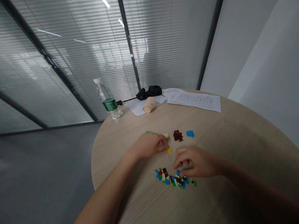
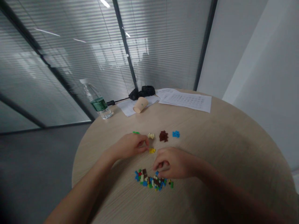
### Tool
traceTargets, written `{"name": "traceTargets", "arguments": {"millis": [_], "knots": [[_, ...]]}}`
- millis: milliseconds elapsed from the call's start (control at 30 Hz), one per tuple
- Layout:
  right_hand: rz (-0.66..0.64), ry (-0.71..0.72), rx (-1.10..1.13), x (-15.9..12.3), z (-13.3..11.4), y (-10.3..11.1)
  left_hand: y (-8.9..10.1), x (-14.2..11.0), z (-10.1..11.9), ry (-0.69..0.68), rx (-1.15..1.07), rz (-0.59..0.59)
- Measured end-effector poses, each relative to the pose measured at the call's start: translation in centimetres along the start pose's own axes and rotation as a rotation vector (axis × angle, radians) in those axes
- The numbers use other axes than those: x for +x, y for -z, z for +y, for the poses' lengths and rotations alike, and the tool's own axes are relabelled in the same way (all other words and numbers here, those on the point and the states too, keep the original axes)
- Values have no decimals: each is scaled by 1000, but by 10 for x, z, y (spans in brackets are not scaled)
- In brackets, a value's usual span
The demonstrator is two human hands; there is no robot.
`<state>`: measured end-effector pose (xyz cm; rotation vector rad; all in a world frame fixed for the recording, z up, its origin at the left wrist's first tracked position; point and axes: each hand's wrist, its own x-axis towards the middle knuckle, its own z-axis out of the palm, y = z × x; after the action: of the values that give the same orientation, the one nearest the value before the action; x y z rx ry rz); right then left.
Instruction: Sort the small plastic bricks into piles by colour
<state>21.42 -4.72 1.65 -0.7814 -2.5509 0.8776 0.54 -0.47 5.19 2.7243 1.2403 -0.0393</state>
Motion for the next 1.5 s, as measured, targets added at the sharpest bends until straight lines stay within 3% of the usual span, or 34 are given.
{"name": "traceTargets", "arguments": {"millis": [233, 367, 467, 567, 667, 800, 1000, 1500], "knots": [[-18, -22, -20, 3, 0, -4, 2, -1, 2, -8, -15, -5], [47, -11, -74, 2, 0, 0, 1, -1, 0, -8, -23, -4], [224, -60, -188, -3, 10, 16, 2, -2, 0, -27, -49, -6], [481, -188, -372, -10, 30, 36, 4, -2, 2, -68, -102, -17], [612, -311, -463, -15, 52, 46, 4, -1, 4, -112, -143, -28], [630, -400, -458, -14, 68, 41, 2, 0, 5, -192, -137, -15], [594, -487, -450, -9, 68, 34, 1, 1, 3, -248, -142, 4], [600, -464, -457, -10, 75, 32, 6, 0, 8, -259, -180, -36]]}}
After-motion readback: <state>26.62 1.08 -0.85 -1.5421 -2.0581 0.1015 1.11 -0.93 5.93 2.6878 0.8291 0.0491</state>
